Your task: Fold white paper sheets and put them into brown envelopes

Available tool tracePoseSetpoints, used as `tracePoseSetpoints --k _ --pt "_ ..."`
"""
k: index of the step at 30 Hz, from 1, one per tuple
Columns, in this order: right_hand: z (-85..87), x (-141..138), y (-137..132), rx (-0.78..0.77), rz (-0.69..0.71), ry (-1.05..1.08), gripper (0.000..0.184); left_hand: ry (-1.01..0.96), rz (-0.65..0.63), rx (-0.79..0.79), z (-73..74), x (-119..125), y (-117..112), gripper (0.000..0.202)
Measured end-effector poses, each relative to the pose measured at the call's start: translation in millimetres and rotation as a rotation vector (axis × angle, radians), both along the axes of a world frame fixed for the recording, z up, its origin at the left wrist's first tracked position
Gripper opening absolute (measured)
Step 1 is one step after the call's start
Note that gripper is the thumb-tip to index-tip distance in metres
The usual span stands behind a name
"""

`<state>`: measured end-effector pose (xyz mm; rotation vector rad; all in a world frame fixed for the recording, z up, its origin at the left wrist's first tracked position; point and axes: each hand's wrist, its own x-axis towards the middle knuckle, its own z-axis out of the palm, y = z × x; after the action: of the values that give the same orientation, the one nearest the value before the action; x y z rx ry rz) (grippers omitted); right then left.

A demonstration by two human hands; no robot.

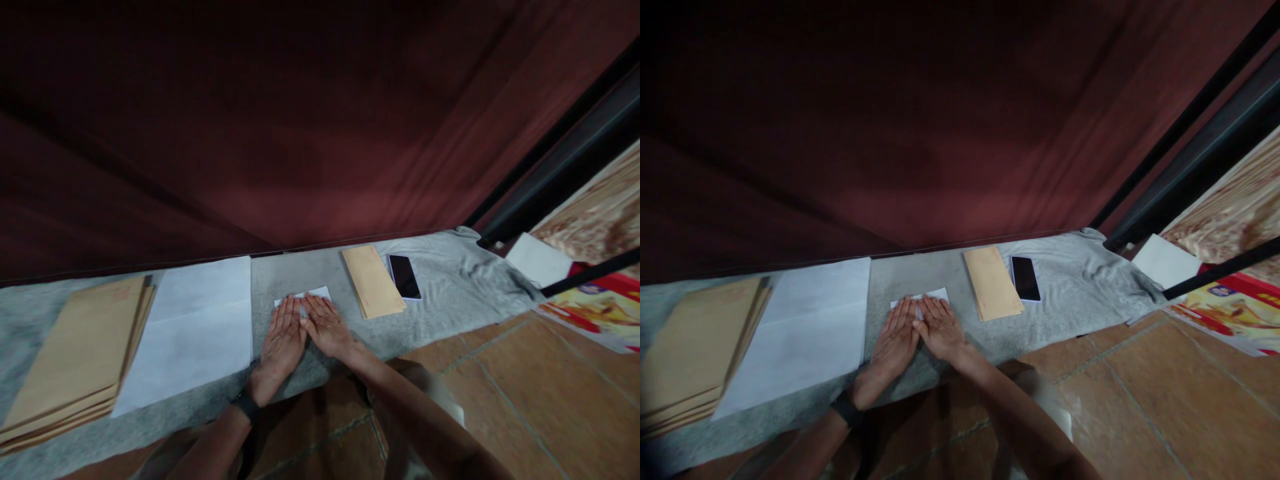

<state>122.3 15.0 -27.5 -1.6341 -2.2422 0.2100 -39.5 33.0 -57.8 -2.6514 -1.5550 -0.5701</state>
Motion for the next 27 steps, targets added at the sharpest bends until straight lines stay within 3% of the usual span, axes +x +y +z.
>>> tracePoseSetpoints --k 6,17,23,27 --pt "-6.8 13 0 0.045 -0.076 -0.06 0.055 -0.021 0.054 0.002 4.7 -9 -1 0.061" --pt "-7.8 37 -5 0.017 -0.181 -0.128 0.056 -0.014 0.108 0.013 0.5 -25 -5 0.063" --pt "-8.5 45 -8 0.033 -0.219 -0.123 0.054 -0.012 0.153 0.027 2.0 -24 -9 0.062" --pt "-0.8 41 -8 0.081 -0.203 -0.066 0.056 -0.037 0.146 0.069 10.4 -17 -13 0.06"
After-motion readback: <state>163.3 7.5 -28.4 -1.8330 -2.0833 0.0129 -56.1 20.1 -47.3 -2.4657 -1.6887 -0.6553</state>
